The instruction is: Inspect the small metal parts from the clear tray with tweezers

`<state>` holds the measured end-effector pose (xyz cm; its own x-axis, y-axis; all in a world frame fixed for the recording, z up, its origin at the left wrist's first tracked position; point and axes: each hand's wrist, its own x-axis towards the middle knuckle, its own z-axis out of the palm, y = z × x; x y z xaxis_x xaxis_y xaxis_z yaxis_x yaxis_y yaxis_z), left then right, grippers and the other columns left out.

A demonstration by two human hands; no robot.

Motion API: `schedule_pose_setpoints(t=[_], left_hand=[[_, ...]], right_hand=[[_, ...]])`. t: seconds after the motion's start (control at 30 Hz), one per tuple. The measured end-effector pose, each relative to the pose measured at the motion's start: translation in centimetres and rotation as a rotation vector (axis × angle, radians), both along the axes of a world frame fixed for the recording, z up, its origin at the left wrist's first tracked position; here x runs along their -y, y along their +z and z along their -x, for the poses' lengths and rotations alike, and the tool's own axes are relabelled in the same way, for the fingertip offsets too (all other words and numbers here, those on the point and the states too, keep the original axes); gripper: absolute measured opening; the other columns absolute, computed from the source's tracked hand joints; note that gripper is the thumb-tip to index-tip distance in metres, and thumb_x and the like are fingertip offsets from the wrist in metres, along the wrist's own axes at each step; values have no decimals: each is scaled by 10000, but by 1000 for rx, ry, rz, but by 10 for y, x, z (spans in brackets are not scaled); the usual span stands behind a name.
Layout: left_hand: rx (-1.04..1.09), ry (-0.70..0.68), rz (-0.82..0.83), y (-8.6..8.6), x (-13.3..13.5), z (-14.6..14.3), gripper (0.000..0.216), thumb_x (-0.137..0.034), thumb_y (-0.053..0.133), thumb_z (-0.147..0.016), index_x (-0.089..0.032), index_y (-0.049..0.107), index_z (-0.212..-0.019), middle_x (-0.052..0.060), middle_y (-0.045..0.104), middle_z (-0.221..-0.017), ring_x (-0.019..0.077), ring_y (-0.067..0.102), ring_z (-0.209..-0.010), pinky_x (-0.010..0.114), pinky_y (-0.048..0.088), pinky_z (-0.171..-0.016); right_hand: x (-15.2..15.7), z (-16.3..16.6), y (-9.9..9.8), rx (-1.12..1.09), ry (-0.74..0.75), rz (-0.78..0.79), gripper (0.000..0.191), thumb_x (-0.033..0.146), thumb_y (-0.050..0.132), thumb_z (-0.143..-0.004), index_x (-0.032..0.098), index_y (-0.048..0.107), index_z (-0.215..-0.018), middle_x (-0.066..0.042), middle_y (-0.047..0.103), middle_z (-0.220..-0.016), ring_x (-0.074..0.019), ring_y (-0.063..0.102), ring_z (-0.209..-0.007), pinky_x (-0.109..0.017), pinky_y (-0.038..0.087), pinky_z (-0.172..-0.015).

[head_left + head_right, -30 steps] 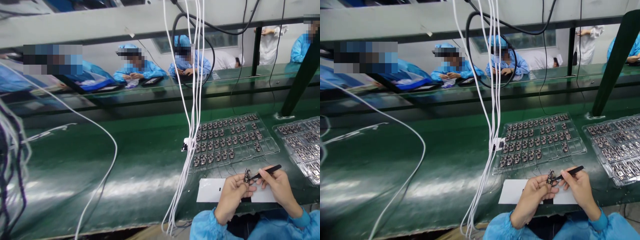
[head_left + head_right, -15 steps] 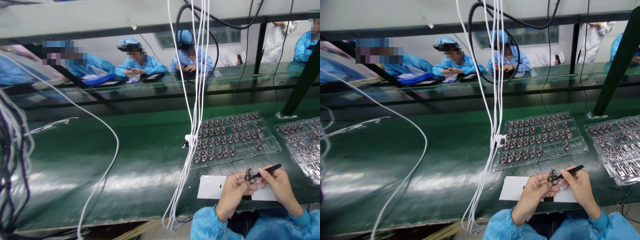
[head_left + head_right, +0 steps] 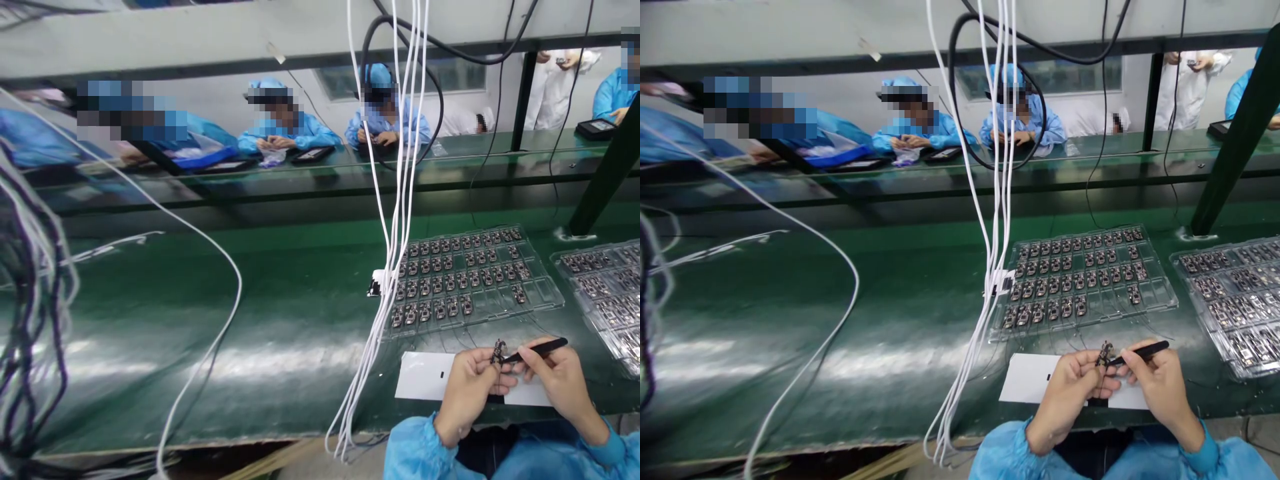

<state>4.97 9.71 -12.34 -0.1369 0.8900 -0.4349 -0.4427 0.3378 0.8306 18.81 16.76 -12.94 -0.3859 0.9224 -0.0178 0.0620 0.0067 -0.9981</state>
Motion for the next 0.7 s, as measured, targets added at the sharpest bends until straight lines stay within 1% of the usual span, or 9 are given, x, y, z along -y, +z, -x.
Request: schedule_pose_setpoints(t=[0.07, 0.17, 0.23, 0.3, 0.4, 0.53, 0.63, 0.7], left_hand=[[4, 0, -2, 0, 1, 1, 420, -387, 733, -653, -77, 635, -918, 137, 688, -804, 213, 668, -692, 258, 492, -612], [7, 8, -26, 1, 1, 1, 420, -400, 742, -648, -75, 645, -896, 138, 690, -785, 224, 671, -683, 263, 494, -621], [22, 19, -44, 0, 1, 2, 417, -403, 749, -643, -75, 653, -882, 135, 689, -786, 220, 671, -668, 264, 496, -632], [43, 28, -53, 0, 1, 2, 428, -407, 756, -635, -75, 655, -885, 132, 688, -804, 212, 669, -655, 268, 499, -645], [48, 22, -63, 0, 1, 2, 435, -412, 751, -643, -70, 656, -894, 136, 684, -815, 215, 669, -667, 271, 499, -652], [38, 4, -69, 1, 1, 2, 405, -404, 737, -661, -68, 659, -873, 136, 684, -794, 213, 668, -665, 260, 485, -638], [53, 32, -49, 0, 1, 3, 413, -413, 766, -626, -78, 654, -840, 120, 678, -801, 195, 663, -645, 244, 474, -629], [74, 54, -38, -1, 2, 3, 444, -434, 789, -590, -84, 647, -824, 105, 671, -791, 190, 661, -629, 240, 469, -621]], right_hand=[[3, 0, 2, 45, 5, -102, 211, 375, 670, -750, 167, 683, -721, -56, 687, -600, -183, 627, -490, -264, 522, -474], [7, -3, 5, 102, 17, -261, 141, 319, 656, -770, 196, 724, -749, -74, 724, -729, -223, 673, -633, -291, 547, -566], [9, -6, 7, 119, 10, -317, 117, 292, 652, -775, 214, 737, -789, -76, 734, -803, -238, 680, -699, -305, 551, -609], [10, -9, 8, 121, 2, -311, 123, 286, 648, -779, 217, 739, -823, -75, 733, -818, -234, 676, -682, -309, 550, -605], [10, -9, 8, 117, 22, -265, 142, 304, 638, -788, 210, 738, -824, -78, 731, -804, -230, 670, -659, -311, 545, -597], [10, -6, 5, 140, 37, -280, 151, 325, 636, -786, 210, 735, -792, -75, 733, -793, -239, 672, -700, -306, 535, -618], [7, -9, 4, 160, -41, -291, 162, 341, 637, -785, 204, 723, -790, -75, 725, -787, -236, 664, -714, -305, 523, -651], [1, -14, 7, 150, -84, -273, 190, 365, 623, -794, 198, 710, -772, -82, 716, -809, -240, 656, -765, -308, 512, -699]])
